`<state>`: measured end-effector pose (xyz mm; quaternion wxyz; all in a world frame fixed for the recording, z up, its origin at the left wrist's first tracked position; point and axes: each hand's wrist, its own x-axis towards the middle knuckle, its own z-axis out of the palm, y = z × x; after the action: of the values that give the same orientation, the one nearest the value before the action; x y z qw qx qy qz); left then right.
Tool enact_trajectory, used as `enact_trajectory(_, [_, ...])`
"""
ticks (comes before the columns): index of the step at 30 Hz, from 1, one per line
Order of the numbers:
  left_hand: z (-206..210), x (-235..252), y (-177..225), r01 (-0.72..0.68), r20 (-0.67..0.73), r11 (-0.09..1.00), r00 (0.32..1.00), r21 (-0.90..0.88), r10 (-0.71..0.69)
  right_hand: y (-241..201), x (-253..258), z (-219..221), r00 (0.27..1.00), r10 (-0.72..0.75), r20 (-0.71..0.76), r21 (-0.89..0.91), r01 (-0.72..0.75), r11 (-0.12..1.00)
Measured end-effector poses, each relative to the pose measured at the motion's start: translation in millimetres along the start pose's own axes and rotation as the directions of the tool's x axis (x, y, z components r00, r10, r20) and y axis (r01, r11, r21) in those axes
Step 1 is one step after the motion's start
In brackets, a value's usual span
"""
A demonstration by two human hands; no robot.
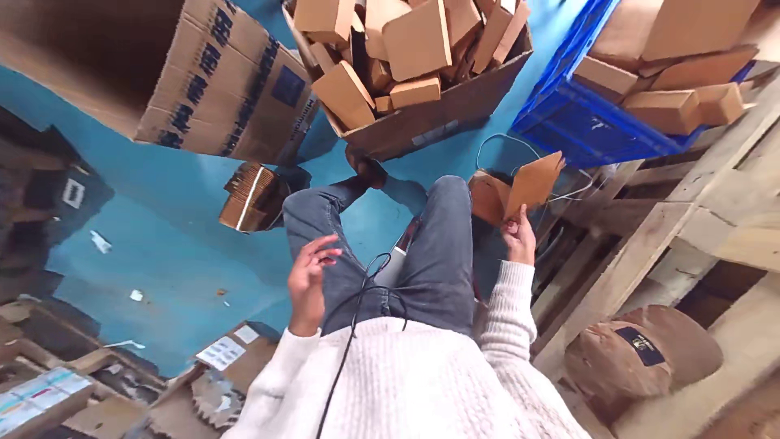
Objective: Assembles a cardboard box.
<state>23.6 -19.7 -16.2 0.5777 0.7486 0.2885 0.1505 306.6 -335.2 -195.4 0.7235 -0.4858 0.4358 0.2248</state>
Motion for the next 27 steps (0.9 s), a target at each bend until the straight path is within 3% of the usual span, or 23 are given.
enact_trajectory(2, [12.9,11.6,11.2,-0.116,0.134,0.993,0.984,0.007,0.114,-4.0,-58.2,27.2,0.913,0.030,0.406,-0.076,0.001,0.997])
enact_trajectory(4, [24.6,19.3,28.7,-0.272,0.222,0.961,0.942,0.054,0.254,4.0,-124.8,57.0,0.690,0.112,0.715,-0.195,0.043,0.980])
enact_trajectory(6, [31.0,23.6,49.2,-0.369,0.246,0.926,0.907,0.074,0.342,17.6,-188.8,81.6,0.456,0.211,0.865,-0.236,-0.001,0.972])
enact_trajectory(7, [31.6,23.6,57.3,-0.393,0.244,0.918,0.897,0.058,0.368,19.9,-222.0,90.9,0.383,0.274,0.882,-0.291,-0.014,0.957])
enact_trajectory(9, [26.3,23.1,67.3,-0.456,0.227,0.889,0.872,0.047,0.435,18.1,-283.5,113.4,0.385,0.430,0.816,-0.472,0.015,0.882])
enact_trajectory(11, [12.1,19.0,70.1,-0.507,0.208,0.860,0.848,0.050,0.488,35.7,-300.9,129.8,0.411,0.560,0.720,-0.627,0.036,0.779])
enact_trajectory(13, [-4.1,8.1,69.4,-0.523,0.204,0.850,0.840,0.059,0.503,59.5,-296.8,125.2,0.335,0.584,0.740,-0.634,0.056,0.771])
enact_trajectory(17, [-28.8,-13.6,65.8,-0.514,0.202,0.853,0.848,0.092,0.490,75.1,-325.8,123.4,0.381,0.589,0.713,-0.675,0.144,0.723])
enact_trajectory(20, [-35.9,-18.8,60.0,-0.563,0.144,0.820,0.824,0.104,0.547,76.4,-335.4,119.3,0.390,0.590,0.708,-0.676,0.130,0.725])
enact_trajectory(22, [-34.0,-23.8,52.9,-0.587,0.062,0.806,0.810,0.079,0.584,74.6,-349.5,122.2,0.455,0.566,0.688,-0.673,0.108,0.732])
enact_trajectory(24, [-23.1,-34.5,43.3,-0.542,-0.006,0.838,0.840,-0.063,0.542,80.7,-323.9,108.8,0.365,0.472,0.802,-0.555,0.166,0.815])
enact_trajectory(26, [-14.4,-37.1,36.1,-0.486,-0.032,0.840,0.869,-0.240,0.494,79.5,-309.1,105.6,0.380,0.336,0.862,-0.478,0.389,0.787])
enact_trajectory(27, [-15.8,-35.4,34.3,-0.448,-0.013,0.821,0.880,-0.354,0.474,78.8,-306.4,104.5,0.419,0.206,0.885,-0.431,0.565,0.704])
